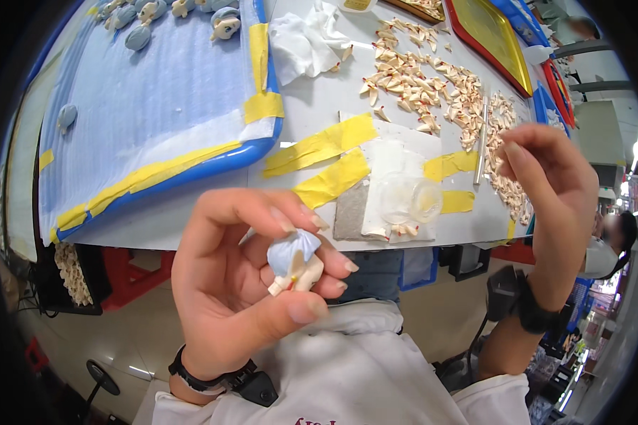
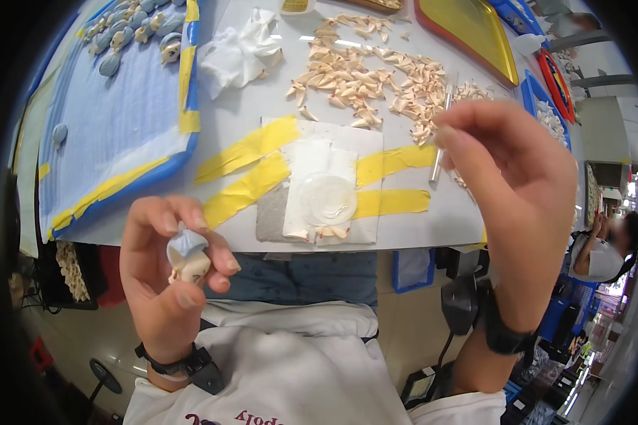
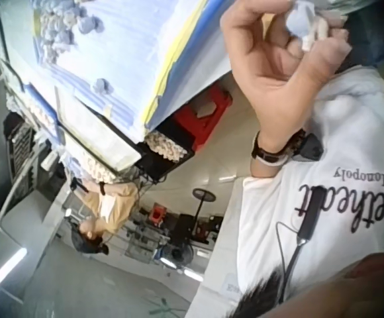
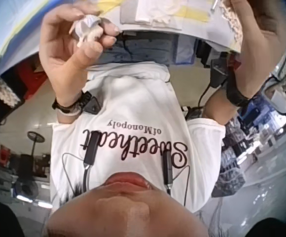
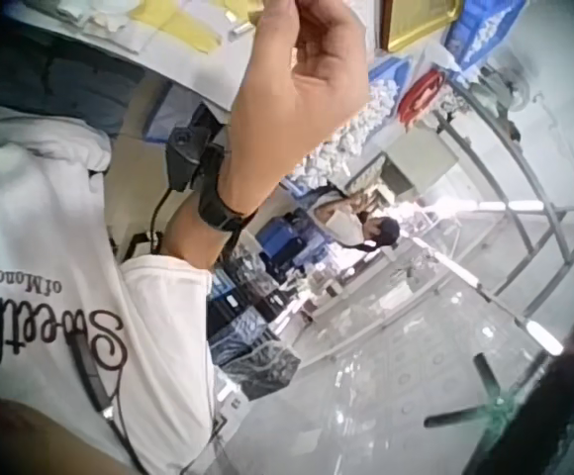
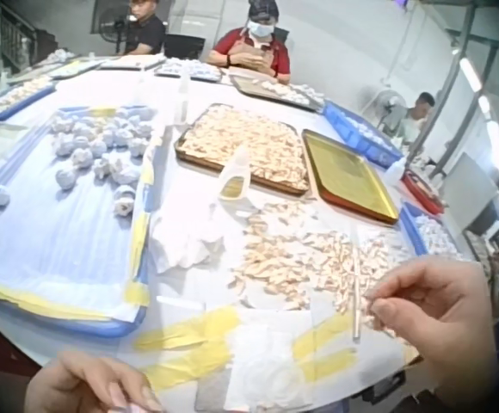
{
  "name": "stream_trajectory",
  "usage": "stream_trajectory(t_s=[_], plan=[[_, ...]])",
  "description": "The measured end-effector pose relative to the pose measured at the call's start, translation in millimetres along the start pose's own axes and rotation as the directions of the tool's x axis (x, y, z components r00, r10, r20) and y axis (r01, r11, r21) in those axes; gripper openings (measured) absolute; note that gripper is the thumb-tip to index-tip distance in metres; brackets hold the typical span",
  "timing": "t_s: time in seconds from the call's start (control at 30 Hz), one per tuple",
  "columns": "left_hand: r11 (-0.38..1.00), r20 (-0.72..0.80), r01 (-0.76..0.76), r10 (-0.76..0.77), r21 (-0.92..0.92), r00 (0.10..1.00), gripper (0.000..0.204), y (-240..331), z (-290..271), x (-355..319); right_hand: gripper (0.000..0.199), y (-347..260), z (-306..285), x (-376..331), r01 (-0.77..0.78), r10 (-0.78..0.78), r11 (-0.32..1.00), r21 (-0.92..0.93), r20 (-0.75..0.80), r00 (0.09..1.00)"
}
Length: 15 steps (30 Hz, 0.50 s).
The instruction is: The person assembles miniature figurines by hand, attaching small horn-like pieces to the heads of small dolls. They use a small bottle to apply adhesive and a pair of pliers to trim excess material from the attached pieces. The completed figurines are placed into a blue tray.
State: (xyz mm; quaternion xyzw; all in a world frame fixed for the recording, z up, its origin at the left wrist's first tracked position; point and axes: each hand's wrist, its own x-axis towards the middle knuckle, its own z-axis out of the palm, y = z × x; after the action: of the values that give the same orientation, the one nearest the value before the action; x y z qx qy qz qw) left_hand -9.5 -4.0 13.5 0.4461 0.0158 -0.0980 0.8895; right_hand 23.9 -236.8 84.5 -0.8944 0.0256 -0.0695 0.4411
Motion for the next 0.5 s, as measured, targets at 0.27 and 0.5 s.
stream_trajectory(t_s=[0.27, 0.5], plan=[[0.998, 0.013, 0.027, -0.027, 0.062, 1.0, 0.056, -1, 0, 0, 0.014, 15, -5, -33, -0.004, 0.026, 0.952, 0.307, -0.067, 0.997], [1.0, 0.063, 0.025, -0.026, 0.002, 0.998, 0.054, -1, 2, 0, 0.012, 17, 8, -34, 0.079, -0.055, 0.966, 0.247, -0.102, 0.993]])
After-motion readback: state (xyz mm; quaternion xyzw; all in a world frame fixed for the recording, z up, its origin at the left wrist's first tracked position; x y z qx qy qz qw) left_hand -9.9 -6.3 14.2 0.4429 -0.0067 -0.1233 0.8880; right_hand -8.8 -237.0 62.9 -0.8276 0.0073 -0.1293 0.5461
